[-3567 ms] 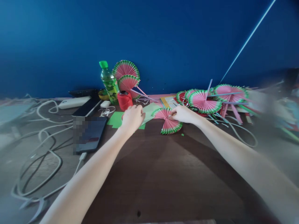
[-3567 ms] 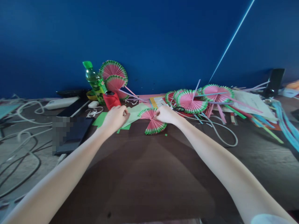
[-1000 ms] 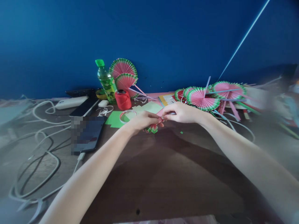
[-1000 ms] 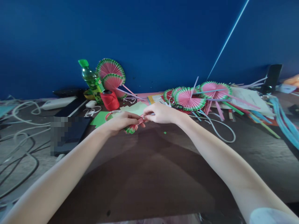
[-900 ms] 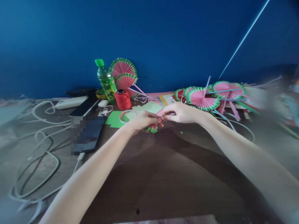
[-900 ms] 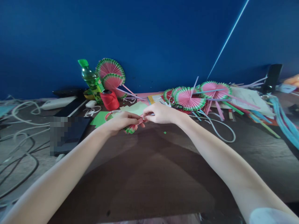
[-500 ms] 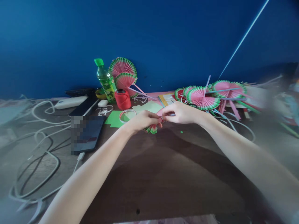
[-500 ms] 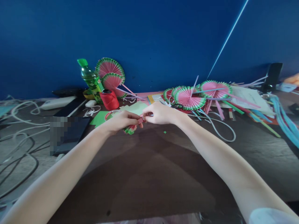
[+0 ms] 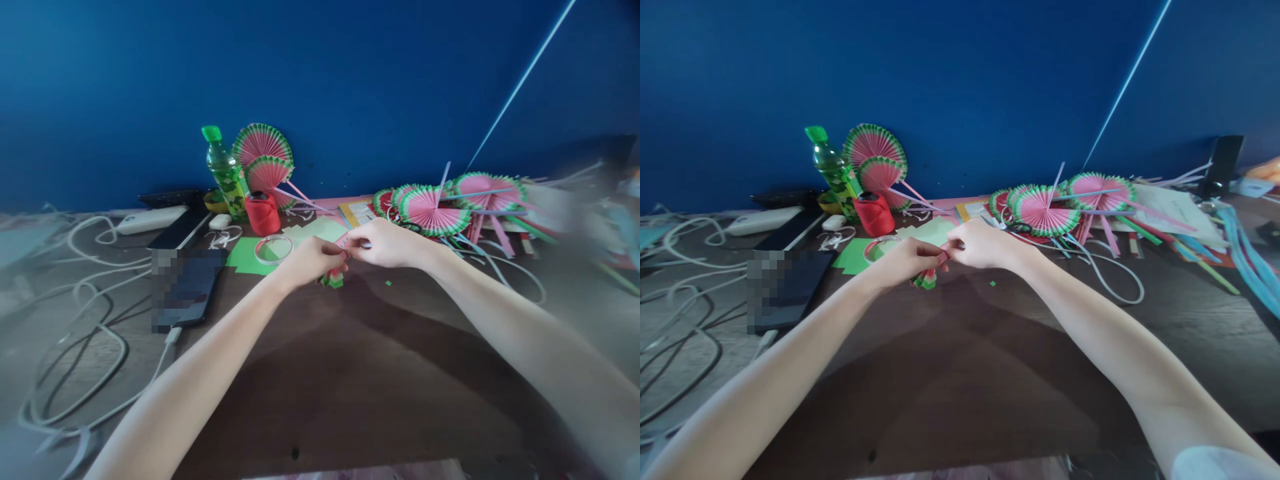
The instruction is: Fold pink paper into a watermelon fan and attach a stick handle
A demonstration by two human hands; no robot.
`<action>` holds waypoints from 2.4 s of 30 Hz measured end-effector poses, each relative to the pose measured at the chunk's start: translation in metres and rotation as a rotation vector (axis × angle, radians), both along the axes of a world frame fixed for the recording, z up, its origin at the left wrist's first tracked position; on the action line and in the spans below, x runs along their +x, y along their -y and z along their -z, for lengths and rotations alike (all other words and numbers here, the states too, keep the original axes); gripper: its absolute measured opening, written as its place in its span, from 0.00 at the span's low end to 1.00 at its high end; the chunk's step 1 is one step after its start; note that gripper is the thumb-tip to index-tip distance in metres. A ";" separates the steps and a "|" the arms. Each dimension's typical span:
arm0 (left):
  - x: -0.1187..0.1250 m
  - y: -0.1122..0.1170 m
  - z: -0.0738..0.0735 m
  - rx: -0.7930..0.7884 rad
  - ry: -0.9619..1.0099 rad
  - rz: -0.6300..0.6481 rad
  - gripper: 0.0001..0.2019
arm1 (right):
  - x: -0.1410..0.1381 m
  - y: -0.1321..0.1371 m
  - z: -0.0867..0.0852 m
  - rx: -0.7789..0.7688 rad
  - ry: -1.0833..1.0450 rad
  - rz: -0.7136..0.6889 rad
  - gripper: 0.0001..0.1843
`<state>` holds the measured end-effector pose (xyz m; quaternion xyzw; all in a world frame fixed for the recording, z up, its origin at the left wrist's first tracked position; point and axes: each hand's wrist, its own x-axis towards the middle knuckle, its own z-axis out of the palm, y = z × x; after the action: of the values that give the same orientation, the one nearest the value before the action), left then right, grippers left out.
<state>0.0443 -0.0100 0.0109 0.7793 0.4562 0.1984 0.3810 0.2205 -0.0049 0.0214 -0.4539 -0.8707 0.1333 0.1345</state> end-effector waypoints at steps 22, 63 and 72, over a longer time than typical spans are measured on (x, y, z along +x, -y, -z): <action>0.011 0.002 0.011 0.018 0.083 -0.165 0.15 | 0.006 -0.003 -0.004 0.028 -0.117 0.145 0.08; 0.020 -0.001 0.033 -0.409 0.445 -0.262 0.05 | 0.011 -0.010 -0.011 0.030 -0.834 0.229 0.08; 0.020 0.000 0.031 -0.444 0.529 -0.193 0.07 | 0.008 -0.013 -0.002 -0.026 -0.841 0.211 0.08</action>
<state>0.0647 -0.0098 -0.0204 0.5526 0.4453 0.3245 0.6253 0.2289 0.0086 0.0237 -0.4483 -0.6872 0.3031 0.4848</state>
